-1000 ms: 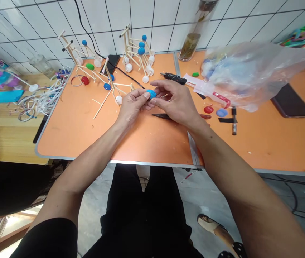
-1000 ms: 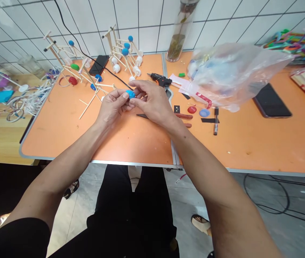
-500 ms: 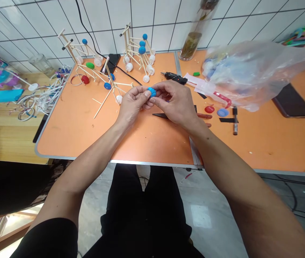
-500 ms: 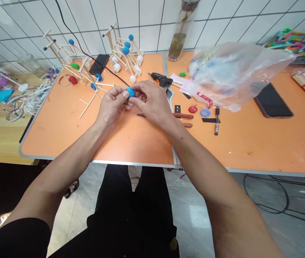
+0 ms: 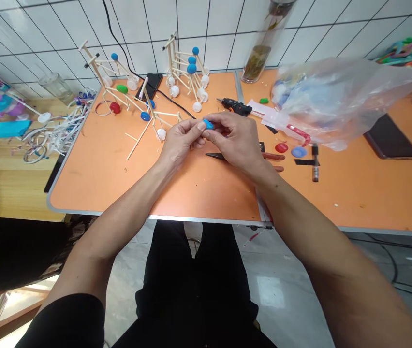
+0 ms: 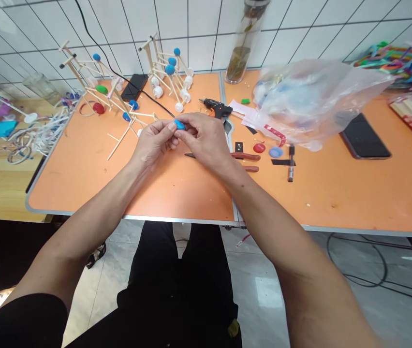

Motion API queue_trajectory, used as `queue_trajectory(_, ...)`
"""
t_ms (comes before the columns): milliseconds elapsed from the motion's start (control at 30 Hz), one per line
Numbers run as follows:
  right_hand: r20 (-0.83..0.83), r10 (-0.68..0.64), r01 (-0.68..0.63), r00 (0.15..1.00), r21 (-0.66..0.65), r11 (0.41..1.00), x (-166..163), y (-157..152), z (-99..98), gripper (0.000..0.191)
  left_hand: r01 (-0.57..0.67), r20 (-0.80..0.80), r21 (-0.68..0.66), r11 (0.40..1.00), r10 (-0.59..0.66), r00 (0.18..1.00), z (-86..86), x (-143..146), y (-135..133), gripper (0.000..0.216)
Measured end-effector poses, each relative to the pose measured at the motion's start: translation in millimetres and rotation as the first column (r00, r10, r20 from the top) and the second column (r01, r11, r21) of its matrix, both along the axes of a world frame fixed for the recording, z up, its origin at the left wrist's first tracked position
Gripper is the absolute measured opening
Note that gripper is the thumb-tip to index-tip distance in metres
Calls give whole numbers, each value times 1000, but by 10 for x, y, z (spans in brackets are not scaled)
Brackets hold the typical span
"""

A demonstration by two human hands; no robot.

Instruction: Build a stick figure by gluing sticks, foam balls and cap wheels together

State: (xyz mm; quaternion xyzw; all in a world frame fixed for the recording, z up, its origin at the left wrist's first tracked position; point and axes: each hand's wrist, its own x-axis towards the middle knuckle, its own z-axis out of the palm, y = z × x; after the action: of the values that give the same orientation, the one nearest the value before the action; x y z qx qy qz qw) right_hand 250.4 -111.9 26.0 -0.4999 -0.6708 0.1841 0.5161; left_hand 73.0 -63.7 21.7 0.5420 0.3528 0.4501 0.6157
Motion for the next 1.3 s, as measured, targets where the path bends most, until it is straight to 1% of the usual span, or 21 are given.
queue_trajectory(67, -7, 20, -20, 1000, -35, 999, 18, 26, 2, 46, -2, -14, -20, 1000, 2, 1000, 14, 0, 41, 43)
queue_trajectory(133, -2, 22, -22, 1000, -42, 999, 39, 40, 26, 49, 3, -26, -45, 999, -4, 1000, 55, 13, 73, 45)
queue_trajectory(233, 17, -11, 11, 1000, -5, 1000, 68, 48, 83, 40, 35, -29, -70, 997, -37, 999, 165, 69, 100, 47)
queue_trajectory(333, 42, -100, 98, 994, 46, 994, 100, 91, 140, 28, 70, -3, -84, 994, -71, 997, 290, 172, 123, 47)
queue_trajectory(433, 77, -203, 196, 976, 99, 976, 143, 199, 194, 21, 62, 57, -93, 994, -57, 997, 370, 302, 153, 42)
queue_trajectory(500, 128, -222, 205, 967, 132, 970, 180, 292, 235, 20, 33, 110, -92, 995, -23, 994, 388, 380, 175, 34)
queue_trajectory(567, 179, -175, 152, 968, 136, 979, 230, 379, 272, 21, -2, 162, -100, 995, 18, 987, 386, 437, 192, 27)
queue_trajectory(633, 182, -83, 66, 980, 99, 993, 296, 446, 289, 27, -39, 201, -125, 991, 64, 978, 376, 467, 199, 24)
queue_trajectory(733, 78, 55, -58, 995, 34, 998, 407, 502, 252, 54, -62, 204, -167, 984, 97, 974, 357, 473, 186, 23)
queue_trajectory(800, 12, 108, -108, 994, 11, 994, 462, 511, 193, 61, -52, 180, -182, 982, 85, 980, 341, 467, 167, 24)
queue_trajectory(867, -13, 117, -117, 993, 5, 993, 481, 498, 133, 59, -37, 155, -188, 981, 67, 986, 323, 471, 146, 28)
queue_trajectory(967, -17, 71, -70, 997, 36, 997, 445, 452, 83, 53, -21, 137, -201, 979, 49, 989, 305, 500, 113, 32)
queue_trajectory(1100, 33, -41, 37, 999, 129, 991, 374, 389, 76, 32, -13, 135, -241, 971, 47, 990, 305, 532, 72, 33)
queue_trajectory(1167, 77, -57, 44, 995, 154, 987, 364, 378, 70, 27, -30, 141, -260, 965, 69, 988, 310, 520, 64, 33)
queue_trajectory(1200, 87, -42, 28, 995, 149, 988, 366, 380, 63, 28, -43, 143, -266, 963, 84, 986, 314, 507, 66, 34)
queue_trajectory(1300, 72, 24, -32, 997, 108, 994, 374, 398, 37, 44, -69, 148, -265, 962, 111, 983, 322, 461, 83, 36)
